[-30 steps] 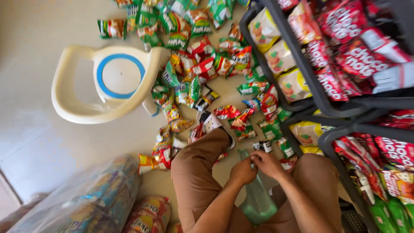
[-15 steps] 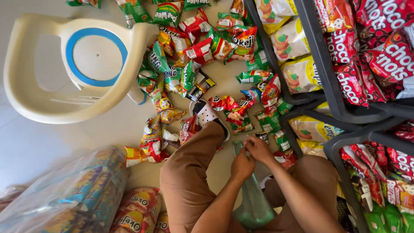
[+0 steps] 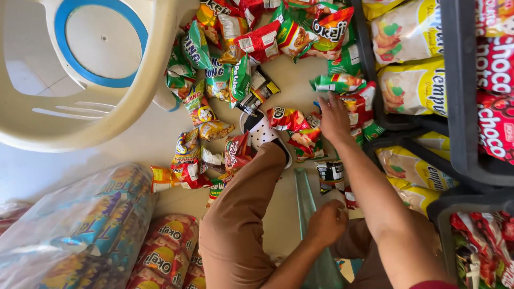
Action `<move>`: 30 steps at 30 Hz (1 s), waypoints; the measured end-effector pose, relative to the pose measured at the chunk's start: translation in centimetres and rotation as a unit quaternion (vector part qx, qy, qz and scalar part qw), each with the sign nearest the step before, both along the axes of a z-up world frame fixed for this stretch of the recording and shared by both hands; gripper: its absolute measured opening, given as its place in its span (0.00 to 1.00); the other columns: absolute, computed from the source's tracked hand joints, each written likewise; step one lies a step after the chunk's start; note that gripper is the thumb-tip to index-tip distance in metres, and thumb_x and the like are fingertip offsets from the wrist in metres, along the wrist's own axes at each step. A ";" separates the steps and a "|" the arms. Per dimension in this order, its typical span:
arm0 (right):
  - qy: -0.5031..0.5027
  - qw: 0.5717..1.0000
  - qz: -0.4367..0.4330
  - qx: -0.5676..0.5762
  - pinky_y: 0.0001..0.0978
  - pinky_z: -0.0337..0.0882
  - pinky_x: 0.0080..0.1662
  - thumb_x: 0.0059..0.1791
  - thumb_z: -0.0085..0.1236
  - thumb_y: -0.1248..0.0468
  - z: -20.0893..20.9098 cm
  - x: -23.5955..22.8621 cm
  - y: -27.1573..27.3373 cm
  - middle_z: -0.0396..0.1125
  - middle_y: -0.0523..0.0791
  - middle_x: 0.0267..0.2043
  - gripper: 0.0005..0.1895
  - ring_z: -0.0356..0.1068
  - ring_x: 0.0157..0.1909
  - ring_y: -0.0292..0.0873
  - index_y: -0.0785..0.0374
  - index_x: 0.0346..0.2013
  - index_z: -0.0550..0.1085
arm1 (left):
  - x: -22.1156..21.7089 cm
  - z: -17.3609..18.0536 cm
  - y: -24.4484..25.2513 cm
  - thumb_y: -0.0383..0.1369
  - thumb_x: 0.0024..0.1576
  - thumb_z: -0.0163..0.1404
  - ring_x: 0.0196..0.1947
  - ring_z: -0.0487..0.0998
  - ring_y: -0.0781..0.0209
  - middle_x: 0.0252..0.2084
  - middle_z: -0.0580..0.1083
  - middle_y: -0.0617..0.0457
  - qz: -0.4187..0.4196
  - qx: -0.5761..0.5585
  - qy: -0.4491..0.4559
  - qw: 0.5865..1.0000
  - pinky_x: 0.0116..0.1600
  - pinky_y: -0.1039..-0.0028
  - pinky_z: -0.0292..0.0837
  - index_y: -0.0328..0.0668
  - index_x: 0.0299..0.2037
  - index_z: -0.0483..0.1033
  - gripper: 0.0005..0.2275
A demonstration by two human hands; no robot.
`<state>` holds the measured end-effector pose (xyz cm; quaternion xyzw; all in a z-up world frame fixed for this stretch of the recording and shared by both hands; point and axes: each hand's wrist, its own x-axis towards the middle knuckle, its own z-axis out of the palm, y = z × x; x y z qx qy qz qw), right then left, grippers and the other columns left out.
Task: Stock and organize snack bags on display shelves while picking up scattered bags from the floor.
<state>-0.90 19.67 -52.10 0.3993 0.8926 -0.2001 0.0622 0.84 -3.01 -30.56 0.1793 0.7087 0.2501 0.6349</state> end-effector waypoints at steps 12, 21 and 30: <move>-0.208 0.968 0.039 -0.131 0.51 0.72 0.49 0.45 0.66 0.58 1.1 4.6 -1.9 0.73 0.50 0.44 0.13 0.72 0.50 0.55 0.59 0.40 0.78 | 0.3 -2.0 0.3 0.32 0.56 0.52 0.50 0.77 0.39 0.53 0.74 0.39 0.086 -0.007 0.008 0.996 0.54 0.55 0.72 0.39 0.57 0.70 0.18; -0.033 0.914 -0.038 -0.403 0.40 0.72 0.40 0.48 0.64 0.54 8.8 7.3 -3.3 0.76 0.47 0.30 0.15 0.74 0.33 0.43 0.61 0.41 0.81 | -2.1 -1.0 1.9 0.37 0.53 0.62 0.69 0.57 0.33 0.70 0.54 0.31 0.250 0.014 0.137 0.958 0.66 0.54 0.59 0.34 0.73 0.45 0.43; 0.134 0.856 -0.216 -0.449 0.31 0.65 0.46 0.55 0.52 0.55 26.0 11.0 -6.4 0.71 0.42 0.40 0.14 0.65 0.42 0.35 0.61 0.45 0.78 | -3.5 2.3 4.1 0.43 0.47 0.66 0.40 0.80 0.55 0.45 0.78 0.44 0.274 0.142 -0.035 0.951 0.45 0.64 0.76 0.31 0.56 0.68 0.31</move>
